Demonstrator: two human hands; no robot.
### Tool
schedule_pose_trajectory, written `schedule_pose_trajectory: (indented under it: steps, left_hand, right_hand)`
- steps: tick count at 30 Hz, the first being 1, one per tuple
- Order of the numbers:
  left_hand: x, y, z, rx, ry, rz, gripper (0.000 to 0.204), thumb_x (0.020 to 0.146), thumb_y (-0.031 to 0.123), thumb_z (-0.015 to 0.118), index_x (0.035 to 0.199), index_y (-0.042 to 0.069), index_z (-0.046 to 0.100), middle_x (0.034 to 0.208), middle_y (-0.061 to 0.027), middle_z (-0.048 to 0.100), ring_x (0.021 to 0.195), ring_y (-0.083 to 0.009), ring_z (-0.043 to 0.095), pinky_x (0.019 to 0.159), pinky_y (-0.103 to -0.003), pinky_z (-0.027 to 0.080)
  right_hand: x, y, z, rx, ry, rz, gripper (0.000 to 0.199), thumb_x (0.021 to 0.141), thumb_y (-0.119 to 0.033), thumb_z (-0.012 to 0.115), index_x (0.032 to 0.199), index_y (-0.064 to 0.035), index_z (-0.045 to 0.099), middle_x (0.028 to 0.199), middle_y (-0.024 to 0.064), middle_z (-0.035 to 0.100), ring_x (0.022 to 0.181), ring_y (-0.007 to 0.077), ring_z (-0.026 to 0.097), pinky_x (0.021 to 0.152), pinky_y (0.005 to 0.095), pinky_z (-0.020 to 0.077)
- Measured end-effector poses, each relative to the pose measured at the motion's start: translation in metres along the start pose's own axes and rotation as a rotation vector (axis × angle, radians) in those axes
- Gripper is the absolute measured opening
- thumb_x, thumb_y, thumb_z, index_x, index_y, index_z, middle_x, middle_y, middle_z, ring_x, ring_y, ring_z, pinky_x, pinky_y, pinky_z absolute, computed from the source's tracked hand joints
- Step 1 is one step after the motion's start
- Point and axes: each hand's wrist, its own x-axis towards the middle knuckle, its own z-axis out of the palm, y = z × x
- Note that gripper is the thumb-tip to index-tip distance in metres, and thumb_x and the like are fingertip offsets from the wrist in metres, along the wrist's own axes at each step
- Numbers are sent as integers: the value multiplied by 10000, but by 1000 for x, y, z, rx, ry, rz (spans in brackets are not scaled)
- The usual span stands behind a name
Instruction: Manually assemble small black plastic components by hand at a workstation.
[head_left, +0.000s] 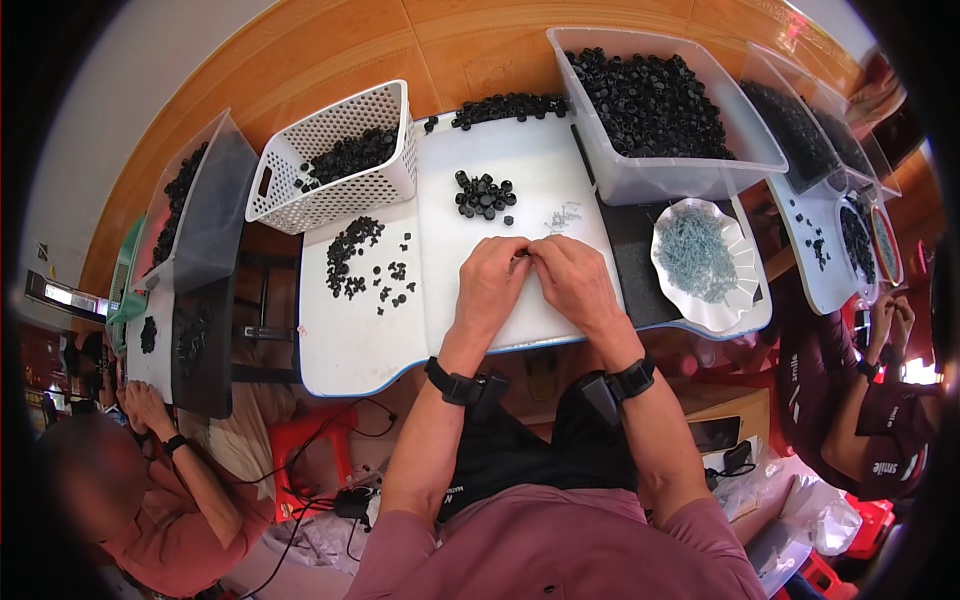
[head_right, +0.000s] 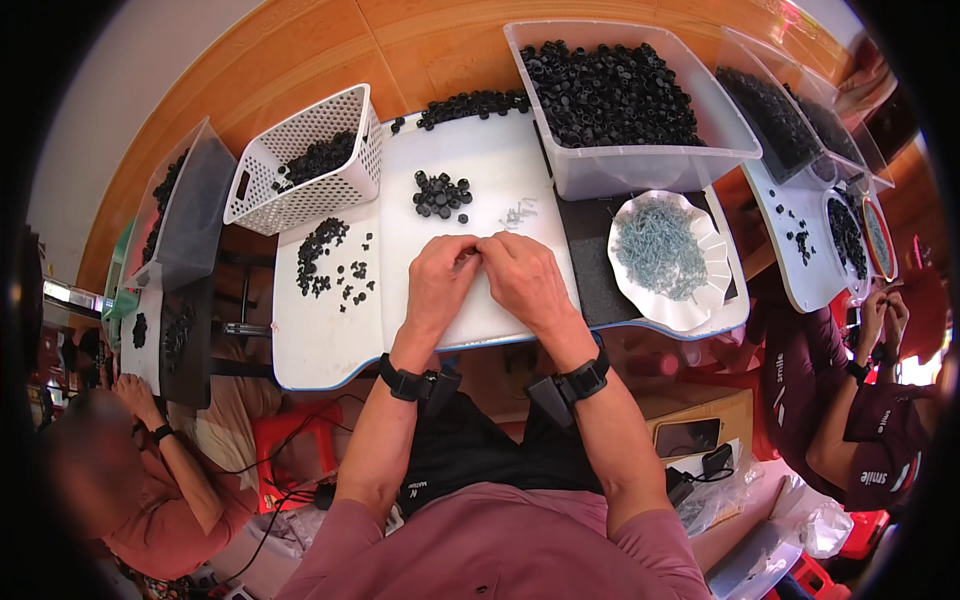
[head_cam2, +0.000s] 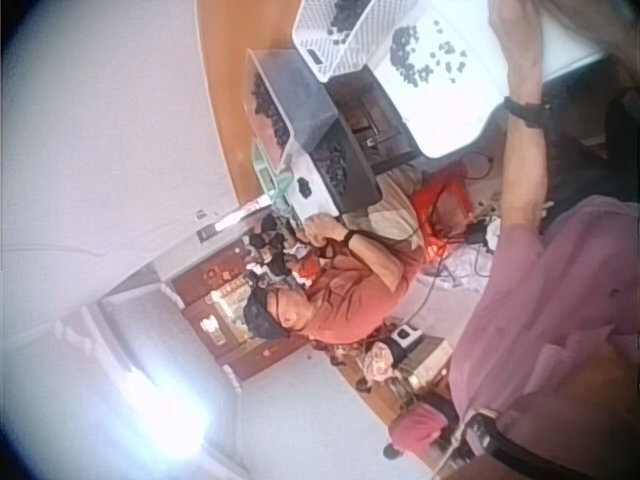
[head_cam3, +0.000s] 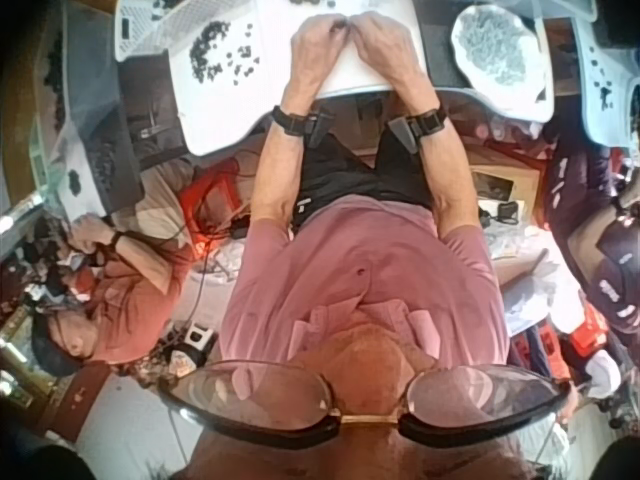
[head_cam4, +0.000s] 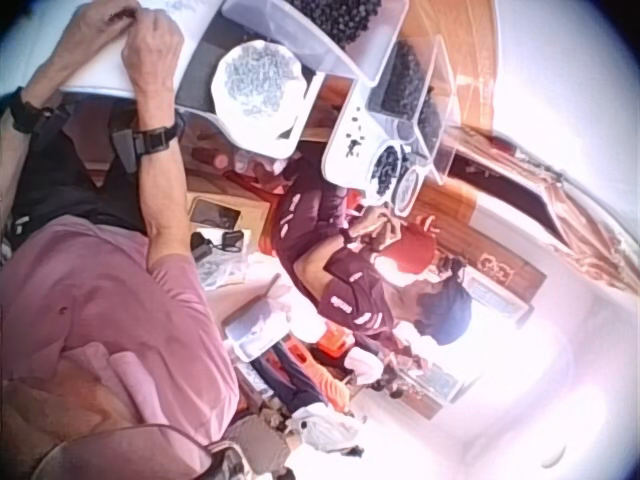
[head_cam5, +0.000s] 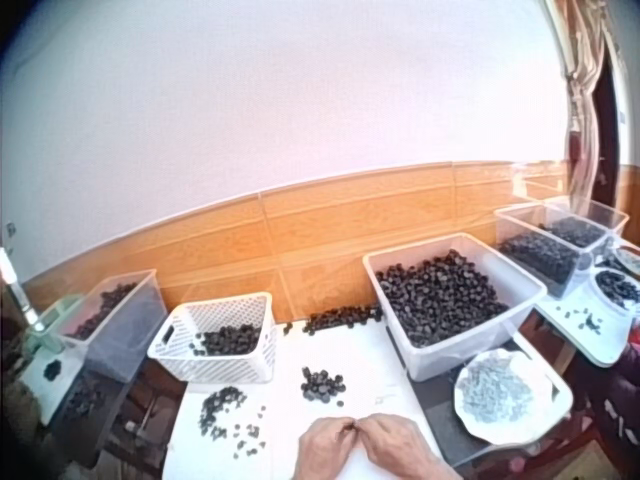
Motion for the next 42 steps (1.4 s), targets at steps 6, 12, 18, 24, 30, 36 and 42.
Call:
schedule_pose_trajectory:
  steps: [6, 12, 18, 24, 30, 36, 42]
  left_hand:
    - [-2, 1, -2, -132, 12, -195, 203, 846, 34, 786, 1040, 18, 729, 929, -131, 740, 795, -265, 718, 714, -370, 581]
    - [-2, 2, -2, -114, 23, -165, 206, 853, 53, 792, 1049, 26, 737, 917, -132, 742, 776, -258, 723, 700, -364, 580]
    - [-4, 3, -1, -101, 4, -113, 182, 862, 58, 784, 1036, 37, 738, 881, -130, 730, 759, -267, 719, 689, -368, 575]
    - [-3, 6, 0, -296, 45, -249, 185, 909, 85, 773, 1078, 29, 722, 933, -128, 770, 752, -231, 744, 680, -336, 581]
    - [1, 7, -7, -323, 6, -279, 209, 917, 86, 783, 1114, 36, 735, 985, -74, 779, 758, -135, 701, 666, -278, 558]
    - [2, 5, -11, -271, -25, -184, 181, 863, 81, 802, 1039, 85, 762, 956, -49, 721, 834, -174, 670, 657, -291, 533]
    - [10, -1, -12, -224, 81, -204, 260, 884, 43, 761, 1143, 64, 746, 972, -59, 719, 833, -150, 662, 706, -300, 535]
  right_hand:
    - [3, -4, -6, 269, -29, 339, 149, 880, -42, 763, 1022, -30, 719, 855, 102, 714, 673, 230, 670, 605, 335, 522]
    - [8, -5, -13, 261, -78, 360, 81, 878, -75, 766, 929, -23, 730, 860, 112, 713, 672, 260, 670, 624, 350, 531]
    - [4, -2, -11, 217, -77, 368, 94, 875, -81, 773, 936, -23, 730, 862, 113, 714, 663, 248, 661, 617, 346, 526]
    - [9, -6, -16, 328, -5, 428, 99, 905, -65, 747, 994, -23, 741, 854, 93, 728, 666, 197, 672, 621, 327, 522]
    - [8, 2, -13, 609, -55, 593, 170, 931, -29, 708, 1097, 3, 724, 948, 87, 763, 784, 125, 704, 709, 278, 564]
    - [6, 9, -11, 840, -151, 663, 177, 949, -1, 685, 1122, 33, 707, 994, 83, 761, 852, 126, 713, 759, 262, 577]
    - [5, 13, -7, 728, -52, 764, 167, 949, -29, 695, 1098, 39, 728, 938, 59, 757, 805, 116, 710, 743, 263, 575]
